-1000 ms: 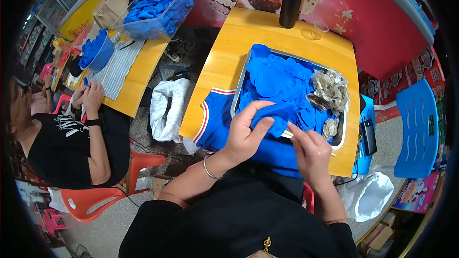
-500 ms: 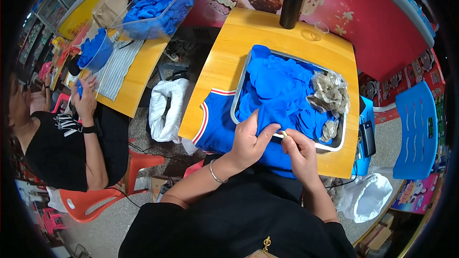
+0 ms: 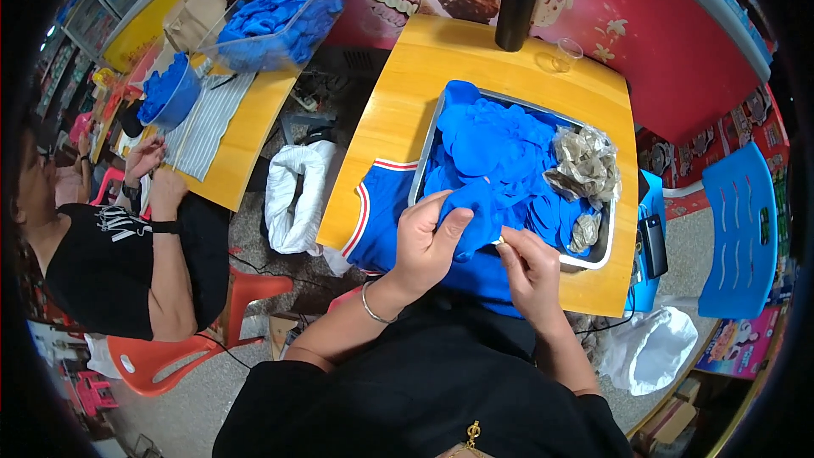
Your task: Assembling items by placing brown fibrous material onto blue fabric cutouts on a tray.
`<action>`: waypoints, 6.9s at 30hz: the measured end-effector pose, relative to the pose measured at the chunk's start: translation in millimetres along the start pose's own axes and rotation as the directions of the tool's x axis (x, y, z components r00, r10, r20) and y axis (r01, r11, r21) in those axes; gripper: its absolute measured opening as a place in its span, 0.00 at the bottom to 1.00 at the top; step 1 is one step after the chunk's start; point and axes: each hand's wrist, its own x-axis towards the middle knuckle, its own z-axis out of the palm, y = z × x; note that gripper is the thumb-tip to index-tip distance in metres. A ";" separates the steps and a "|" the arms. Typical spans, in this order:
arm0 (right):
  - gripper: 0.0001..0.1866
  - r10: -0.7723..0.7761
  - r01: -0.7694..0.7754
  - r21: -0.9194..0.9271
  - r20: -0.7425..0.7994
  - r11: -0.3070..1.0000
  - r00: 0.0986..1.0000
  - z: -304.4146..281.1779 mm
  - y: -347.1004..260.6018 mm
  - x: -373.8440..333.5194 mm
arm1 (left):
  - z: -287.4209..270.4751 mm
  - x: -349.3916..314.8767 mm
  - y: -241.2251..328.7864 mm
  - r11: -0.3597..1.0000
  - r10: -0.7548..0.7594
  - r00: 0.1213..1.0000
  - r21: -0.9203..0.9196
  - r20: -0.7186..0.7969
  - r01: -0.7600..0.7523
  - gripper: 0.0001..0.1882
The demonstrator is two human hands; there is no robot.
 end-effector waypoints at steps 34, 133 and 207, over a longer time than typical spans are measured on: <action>0.11 0.162 -0.148 0.295 -0.024 0.944 0.986 7.2 6.9 -10.1 | -4.9 -2.0 8.5 0.998 -0.068 0.994 0.013 0.086 0.067 0.13; 0.10 0.227 -0.259 0.406 0.127 0.877 0.966 7.7 5.7 -28.4 | -7.4 1.4 9.7 1.000 -0.015 0.994 -0.023 0.110 0.017 0.14; 0.08 0.106 -0.321 0.889 0.303 0.327 0.947 19.3 12.2 -30.4 | 4.9 -4.6 -0.1 0.824 -0.099 0.994 -0.557 0.042 0.105 0.10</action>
